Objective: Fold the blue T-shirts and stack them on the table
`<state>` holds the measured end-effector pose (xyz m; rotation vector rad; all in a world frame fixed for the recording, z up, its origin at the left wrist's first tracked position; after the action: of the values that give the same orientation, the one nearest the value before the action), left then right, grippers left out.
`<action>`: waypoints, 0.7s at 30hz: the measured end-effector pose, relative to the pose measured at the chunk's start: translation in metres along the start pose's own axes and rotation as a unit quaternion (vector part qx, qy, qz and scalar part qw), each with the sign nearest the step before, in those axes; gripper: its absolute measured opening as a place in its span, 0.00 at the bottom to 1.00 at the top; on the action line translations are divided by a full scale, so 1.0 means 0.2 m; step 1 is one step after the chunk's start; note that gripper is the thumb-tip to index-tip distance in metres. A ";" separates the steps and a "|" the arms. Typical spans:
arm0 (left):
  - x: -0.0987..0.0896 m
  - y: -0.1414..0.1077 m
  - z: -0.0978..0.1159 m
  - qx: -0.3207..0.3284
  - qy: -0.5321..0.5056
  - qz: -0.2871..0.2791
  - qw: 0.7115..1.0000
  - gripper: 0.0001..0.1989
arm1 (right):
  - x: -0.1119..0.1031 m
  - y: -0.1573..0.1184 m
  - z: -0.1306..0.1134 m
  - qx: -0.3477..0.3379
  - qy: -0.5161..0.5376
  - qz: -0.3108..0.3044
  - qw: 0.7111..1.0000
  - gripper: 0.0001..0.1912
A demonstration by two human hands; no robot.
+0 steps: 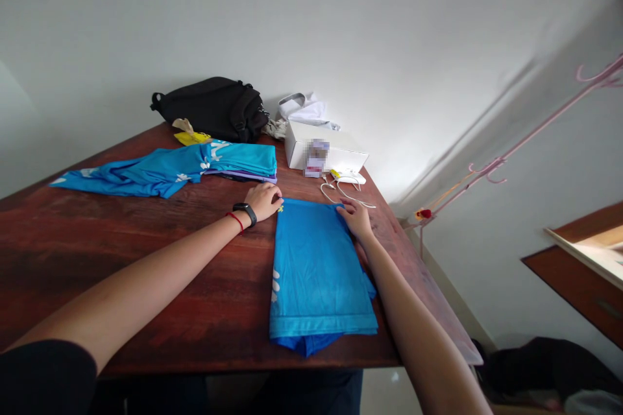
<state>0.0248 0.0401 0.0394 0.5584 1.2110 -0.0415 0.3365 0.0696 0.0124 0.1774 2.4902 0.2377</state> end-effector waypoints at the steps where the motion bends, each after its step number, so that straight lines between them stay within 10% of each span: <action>1: 0.00 0.00 0.00 0.000 0.001 -0.001 1.000 0.10 | 0.01 0.00 0.00 0.001 0.000 -0.003 1.000 0.25; 21: -0.01 -0.01 0.03 0.010 0.019 -0.004 1.000 0.09 | 0.09 -0.05 -0.18 -0.042 -0.050 -0.075 0.995 0.26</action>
<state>0.0289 0.0354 0.0428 0.5733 1.2512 -0.0504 0.3006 0.0583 0.0281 -0.0323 2.3747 0.2639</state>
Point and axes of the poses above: each hand's wrist, its own y-axis towards the middle knuckle, its own x-axis out of the palm, z = x × y, the point moved 10 cm from there along y, towards the middle knuckle, and after that the axes turned 9 degrees about x, right-handed, at the moved point
